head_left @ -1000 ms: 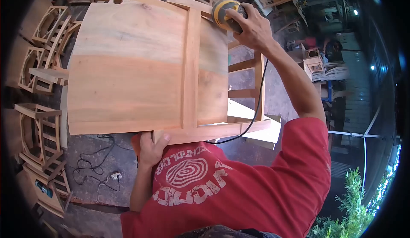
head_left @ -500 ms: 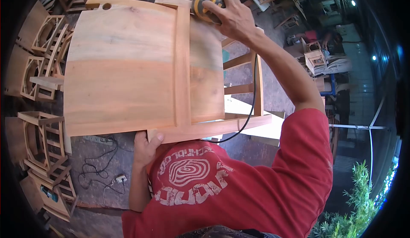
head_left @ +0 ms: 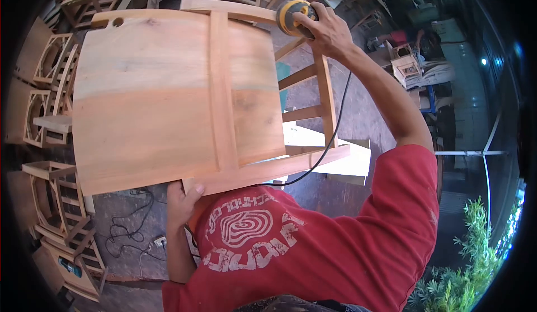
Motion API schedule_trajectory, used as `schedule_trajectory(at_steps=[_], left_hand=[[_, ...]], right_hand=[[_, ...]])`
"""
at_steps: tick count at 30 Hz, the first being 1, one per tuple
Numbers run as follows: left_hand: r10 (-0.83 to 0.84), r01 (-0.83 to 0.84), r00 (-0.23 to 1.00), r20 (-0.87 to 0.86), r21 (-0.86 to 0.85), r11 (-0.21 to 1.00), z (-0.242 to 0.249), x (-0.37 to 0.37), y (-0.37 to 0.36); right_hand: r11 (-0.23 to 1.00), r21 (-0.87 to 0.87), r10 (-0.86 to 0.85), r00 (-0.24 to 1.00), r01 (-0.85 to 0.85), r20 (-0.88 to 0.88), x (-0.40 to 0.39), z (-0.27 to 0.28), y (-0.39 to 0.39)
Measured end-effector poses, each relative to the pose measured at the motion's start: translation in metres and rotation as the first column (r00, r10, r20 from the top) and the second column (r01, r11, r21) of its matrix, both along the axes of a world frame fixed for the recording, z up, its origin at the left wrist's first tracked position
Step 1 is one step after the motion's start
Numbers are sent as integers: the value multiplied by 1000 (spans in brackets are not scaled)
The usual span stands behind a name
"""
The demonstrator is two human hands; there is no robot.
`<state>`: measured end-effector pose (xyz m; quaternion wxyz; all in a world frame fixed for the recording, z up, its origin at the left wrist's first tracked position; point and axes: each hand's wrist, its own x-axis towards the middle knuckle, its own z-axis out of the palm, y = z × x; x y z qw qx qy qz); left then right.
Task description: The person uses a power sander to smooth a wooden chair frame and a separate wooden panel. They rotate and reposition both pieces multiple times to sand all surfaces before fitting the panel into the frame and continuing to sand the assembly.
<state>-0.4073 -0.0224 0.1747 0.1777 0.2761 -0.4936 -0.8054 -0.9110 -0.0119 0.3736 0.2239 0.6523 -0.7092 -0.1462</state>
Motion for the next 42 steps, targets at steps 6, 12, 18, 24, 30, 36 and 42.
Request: schedule_trajectory(at_steps=[6,12,18,24,30,36,42], left_hand=[[37,-37,999,32,9,999,-5,13,-1],[84,-84,991,108,-6,996,-13,31,-1],[71,-68,990,119,-24,997,-2,40,-11],[62,-62,990,125,4,998,7,32,-11],[27,-32,996,87,54,998,2,33,-6],[11,-11,996,86,3,1000,4,24,1],[24,-23,999,31,-21,1000,5,15,6]], right_hand=[[999,16,-40,996,41,-82,-49,10,43],[993,-113,26,1000,-25,5,-50,2,61],[979,19,205,976,-204,-72,-33,-22,39],[967,36,253,966,-251,-59,-30,-19,31],[961,3,277,960,-277,31,18,-19,-22],[972,-39,236,960,-233,150,50,0,-78],[995,-94,75,895,-37,440,35,9,-112]])
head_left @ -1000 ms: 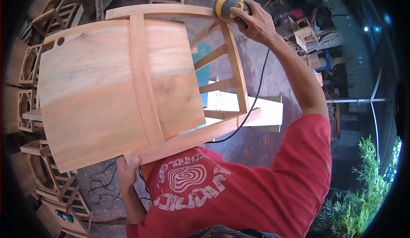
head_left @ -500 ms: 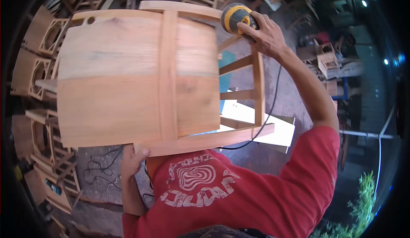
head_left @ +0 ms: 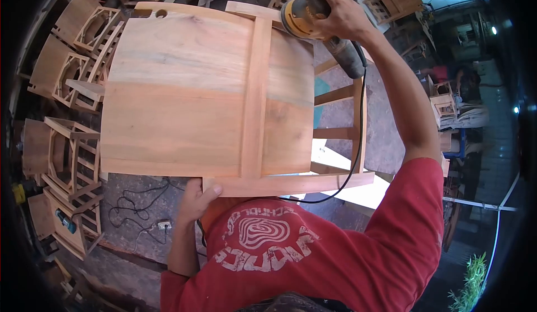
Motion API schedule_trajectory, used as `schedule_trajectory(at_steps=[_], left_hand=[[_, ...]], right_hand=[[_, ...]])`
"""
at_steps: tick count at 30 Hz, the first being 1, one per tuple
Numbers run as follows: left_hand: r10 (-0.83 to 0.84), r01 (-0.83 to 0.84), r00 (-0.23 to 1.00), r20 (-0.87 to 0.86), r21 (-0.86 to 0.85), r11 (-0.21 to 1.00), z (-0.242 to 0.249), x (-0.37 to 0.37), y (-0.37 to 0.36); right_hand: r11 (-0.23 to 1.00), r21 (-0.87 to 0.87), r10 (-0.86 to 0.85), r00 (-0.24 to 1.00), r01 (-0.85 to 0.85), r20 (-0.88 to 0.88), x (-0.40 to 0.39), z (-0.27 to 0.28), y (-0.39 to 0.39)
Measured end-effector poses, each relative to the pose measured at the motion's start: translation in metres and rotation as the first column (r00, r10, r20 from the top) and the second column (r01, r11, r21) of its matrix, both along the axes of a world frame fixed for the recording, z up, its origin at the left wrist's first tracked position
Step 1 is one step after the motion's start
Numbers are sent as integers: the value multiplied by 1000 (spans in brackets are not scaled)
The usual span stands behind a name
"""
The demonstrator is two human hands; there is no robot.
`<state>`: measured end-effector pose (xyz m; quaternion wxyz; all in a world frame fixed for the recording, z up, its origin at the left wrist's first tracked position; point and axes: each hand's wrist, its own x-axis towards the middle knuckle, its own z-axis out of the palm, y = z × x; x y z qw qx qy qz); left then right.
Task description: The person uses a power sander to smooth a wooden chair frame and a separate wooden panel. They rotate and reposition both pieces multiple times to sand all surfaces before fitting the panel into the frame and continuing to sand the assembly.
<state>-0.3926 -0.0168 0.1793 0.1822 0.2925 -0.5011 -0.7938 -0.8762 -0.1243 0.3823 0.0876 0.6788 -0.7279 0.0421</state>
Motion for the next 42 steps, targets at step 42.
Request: schedule_trajectory(at_steps=[42], left_hand=[[492,-473,861,129,-154,867,-47,25,32]], right_hand=[[472,837,-717,673,278,181,-223,36,-28]])
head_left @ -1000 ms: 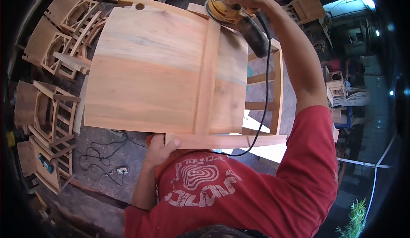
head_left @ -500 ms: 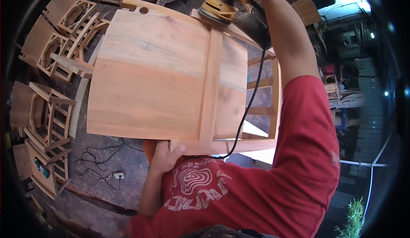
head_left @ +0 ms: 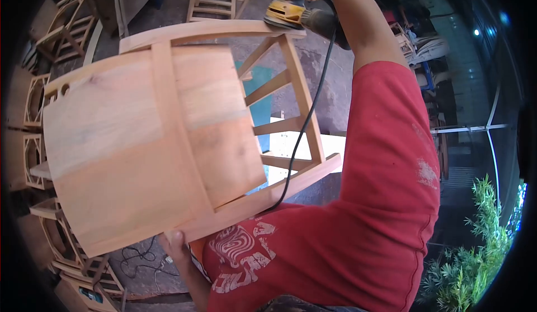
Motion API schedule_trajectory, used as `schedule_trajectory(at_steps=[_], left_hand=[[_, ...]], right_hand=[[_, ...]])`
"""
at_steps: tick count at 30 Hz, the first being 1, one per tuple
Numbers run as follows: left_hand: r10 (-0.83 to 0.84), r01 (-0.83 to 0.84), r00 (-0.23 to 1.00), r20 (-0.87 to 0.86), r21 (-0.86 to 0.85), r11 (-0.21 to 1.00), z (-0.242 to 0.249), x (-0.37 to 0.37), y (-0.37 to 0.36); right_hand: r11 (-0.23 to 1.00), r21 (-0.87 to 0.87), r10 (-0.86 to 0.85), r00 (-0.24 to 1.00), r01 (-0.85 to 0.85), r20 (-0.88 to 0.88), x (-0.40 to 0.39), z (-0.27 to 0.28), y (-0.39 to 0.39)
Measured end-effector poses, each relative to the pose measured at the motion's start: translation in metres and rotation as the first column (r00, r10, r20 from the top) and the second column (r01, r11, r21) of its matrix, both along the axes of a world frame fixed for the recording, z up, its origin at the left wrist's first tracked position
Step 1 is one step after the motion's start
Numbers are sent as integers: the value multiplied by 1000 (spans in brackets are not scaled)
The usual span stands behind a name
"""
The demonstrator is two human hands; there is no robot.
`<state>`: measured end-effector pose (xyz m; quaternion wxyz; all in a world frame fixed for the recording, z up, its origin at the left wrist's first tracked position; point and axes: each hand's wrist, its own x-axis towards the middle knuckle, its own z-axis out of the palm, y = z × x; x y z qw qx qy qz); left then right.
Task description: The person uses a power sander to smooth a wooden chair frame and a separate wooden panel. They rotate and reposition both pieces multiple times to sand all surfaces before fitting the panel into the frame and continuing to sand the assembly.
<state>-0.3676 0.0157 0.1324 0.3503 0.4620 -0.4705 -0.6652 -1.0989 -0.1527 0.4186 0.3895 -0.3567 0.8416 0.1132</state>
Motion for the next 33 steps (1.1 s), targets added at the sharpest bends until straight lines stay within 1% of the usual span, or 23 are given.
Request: schedule_trajectory(at_steps=[2,3,4,6,7,8,9,10,11,12,13,14,15,19,21,22,24,26,28,29,30,32,33], left_hand=[[36,-34,998,-49,46,998,-1,12,-5],[-44,51,994,-103,72,996,-2,17,-11],[-46,52,995,-88,66,996,1,14,-12],[78,-76,997,-26,78,994,8,9,-13],[75,-75,997,-5,67,995,11,13,-13],[92,-91,996,-4,114,989,12,19,-15],[114,-109,993,-20,159,981,9,17,-17],[107,-104,994,-13,149,983,10,16,-21],[70,-67,997,-25,134,989,10,20,-25],[39,-34,998,-39,119,992,11,21,-26],[35,-32,999,-28,116,993,15,22,-26],[24,-19,999,-42,115,993,17,20,-27],[17,-10,998,-62,112,994,17,17,-28],[33,-25,997,-66,113,993,20,14,-28],[24,-15,996,-82,114,993,23,13,-30],[20,-11,996,-83,111,994,21,14,-30],[34,-21,995,-94,135,991,17,17,-32],[25,-14,994,-102,113,993,21,13,-31],[21,-10,993,-113,98,995,21,11,-33],[-8,18,996,-86,112,994,19,16,-33],[-37,44,998,-59,124,991,20,20,-35],[-52,55,998,-34,95,994,27,15,-35],[-59,59,998,-5,77,995,31,15,-35]], right_hand=[[995,-77,-71,990,62,-119,9,12,34],[977,6,-212,977,212,1,-26,4,42],[977,2,-214,977,214,16,-34,2,53],[980,-199,-48,989,19,-142,-42,-2,69],[893,190,-437,889,409,140,-122,-30,54],[921,-246,-202,910,302,363,-122,-37,74],[952,-292,-48,986,92,157,-95,-26,71],[949,-291,109,992,-121,-58,-68,-20,59],[869,-317,269,901,-380,-342,-70,-30,55],[870,-323,264,904,-373,-336,-39,-21,60],[892,-372,164,951,-256,-262,19,1,74],[901,-411,67,980,-139,-186,49,14,81],[815,-466,198,921,-346,-337,33,2,81],[785,-503,151,899,-362,-410,39,-4,105],[661,-539,122,784,-522,-609,24,-19,124],[661,-541,118,784,-520,-609,20,-18,134],[751,-599,-29,893,-277,-449,33,-9,159],[739,-596,-34,865,-316,-501,42,-10,185],[575,-663,-85,771,-480,-632,46,-21,206],[479,-567,-77,611,-671,-788,57,-22,215],[483,-569,-83,612,-666,-786,64,-28,224],[574,-650,-195,688,-498,-699,72,-42,238],[532,-665,-211,679,-523,-703,76,-51,245]])
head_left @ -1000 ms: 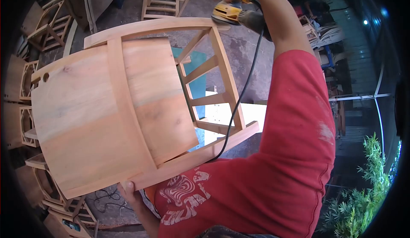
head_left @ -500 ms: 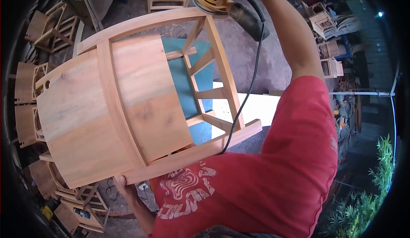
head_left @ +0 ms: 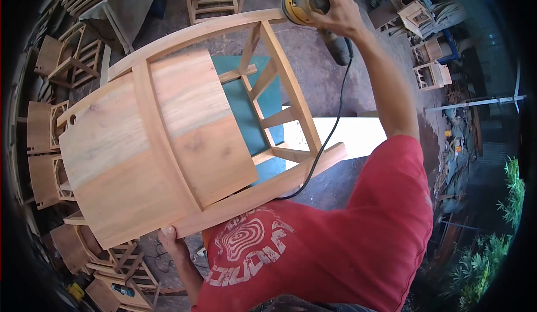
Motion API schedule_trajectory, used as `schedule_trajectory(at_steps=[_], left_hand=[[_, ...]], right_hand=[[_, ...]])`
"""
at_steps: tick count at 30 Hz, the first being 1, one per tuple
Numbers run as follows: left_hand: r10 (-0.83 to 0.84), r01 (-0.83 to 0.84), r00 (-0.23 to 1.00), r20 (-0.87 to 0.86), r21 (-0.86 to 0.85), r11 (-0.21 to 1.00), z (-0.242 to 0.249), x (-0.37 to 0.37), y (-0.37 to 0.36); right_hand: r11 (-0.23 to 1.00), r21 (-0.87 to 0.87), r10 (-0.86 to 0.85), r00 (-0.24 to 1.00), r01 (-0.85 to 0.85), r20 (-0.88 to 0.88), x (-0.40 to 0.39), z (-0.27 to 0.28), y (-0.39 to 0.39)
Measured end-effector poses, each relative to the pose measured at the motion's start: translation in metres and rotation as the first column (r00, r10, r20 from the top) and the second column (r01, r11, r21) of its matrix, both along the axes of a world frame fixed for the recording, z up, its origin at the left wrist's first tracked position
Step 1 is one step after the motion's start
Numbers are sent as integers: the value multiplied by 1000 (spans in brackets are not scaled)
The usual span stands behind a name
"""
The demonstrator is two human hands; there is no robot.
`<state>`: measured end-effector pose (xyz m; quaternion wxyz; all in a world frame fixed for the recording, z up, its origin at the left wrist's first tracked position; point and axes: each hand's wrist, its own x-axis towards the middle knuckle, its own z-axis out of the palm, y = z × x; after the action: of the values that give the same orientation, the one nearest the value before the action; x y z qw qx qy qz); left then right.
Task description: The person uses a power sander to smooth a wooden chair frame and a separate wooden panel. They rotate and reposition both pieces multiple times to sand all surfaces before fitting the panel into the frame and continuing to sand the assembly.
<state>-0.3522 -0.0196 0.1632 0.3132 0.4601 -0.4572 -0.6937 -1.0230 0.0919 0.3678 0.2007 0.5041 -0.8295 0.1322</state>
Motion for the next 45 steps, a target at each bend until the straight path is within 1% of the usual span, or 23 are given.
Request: schedule_trajectory(at_steps=[1,3,4,6,8,10,12,14,16,19,21,25,27,29,30,32,33,35,37,39,41,43,45], left_hand=[[-8,8,1000,1,1,1000,2,4,-3],[-85,87,994,69,-31,996,2,5,-6],[-88,90,994,65,-28,996,0,7,-8],[-210,211,973,91,4,978,-1,18,-16],[-210,210,975,74,6,978,-1,19,-18],[-217,216,974,60,13,976,2,17,-18],[-152,154,987,47,-45,987,11,8,-14],[-155,158,986,54,-45,986,11,8,-15],[-154,157,986,60,-47,986,12,10,-15],[-149,155,980,128,-37,987,10,14,-17],[-257,263,958,127,-31,964,6,19,-21],[-219,225,968,119,-40,973,18,11,-17],[-200,208,971,129,-48,977,21,6,-15],[-205,210,972,111,-34,977,23,6,-14],[-199,202,976,88,-29,979,23,5,-14],[-167,170,983,80,-32,985,14,5,-13],[-138,141,987,85,-29,990,12,8,-14],[-177,179,980,86,-15,984,10,13,-19],[-209,210,974,85,1,978,3,19,-21],[-140,139,983,119,20,990,-10,29,-21],[-123,122,984,129,16,992,-15,32,-22],[-103,101,986,135,18,995,-17,33,-21],[-114,120,981,158,-32,992,-15,28,-20]], right_hand=[[1000,1,-8,1000,8,1,8,-10,6],[996,-90,1,999,-4,-34,26,-22,15],[996,-91,2,1000,-4,-31,32,-28,16],[993,-113,21,999,-24,-29,41,-45,18],[986,-159,51,998,-58,-44,43,-57,14],[985,-158,52,996,-63,-72,46,-63,11],[986,-153,49,994,-64,-99,46,-66,11],[986,-158,35,988,-59,-149,44,-67,11],[987,-150,34,989,-56,-146,48,-65,9],[990,-133,34,987,-56,-157,44,-63,8],[991,-120,37,987,-56,-157,42,-64,11],[995,-96,-35,996,26,-85,25,-60,33],[982,-32,-185,983,185,-16,15,-53,45],[978,15,-208,978,208,18,9,-46,63],[978,20,-206,978,206,-15,8,-44,70],[980,20,-199,979,200,-55,6,-38,74],[985,-24,-170,983,168,-69,11,-37,77],[987,-73,-146,986,140,-80,18,-38,80],[992,-118,-39,997,32,-62,23,-42,72],[992,-126,-5,998,-4,-66,28,-50,58],[998,-40,33,989,-39,-145,31,-59,42],[998,-32,47,987,-53,-156,29,-70,32],[993,-31,104,970,-113,-220,27,-74,27]])
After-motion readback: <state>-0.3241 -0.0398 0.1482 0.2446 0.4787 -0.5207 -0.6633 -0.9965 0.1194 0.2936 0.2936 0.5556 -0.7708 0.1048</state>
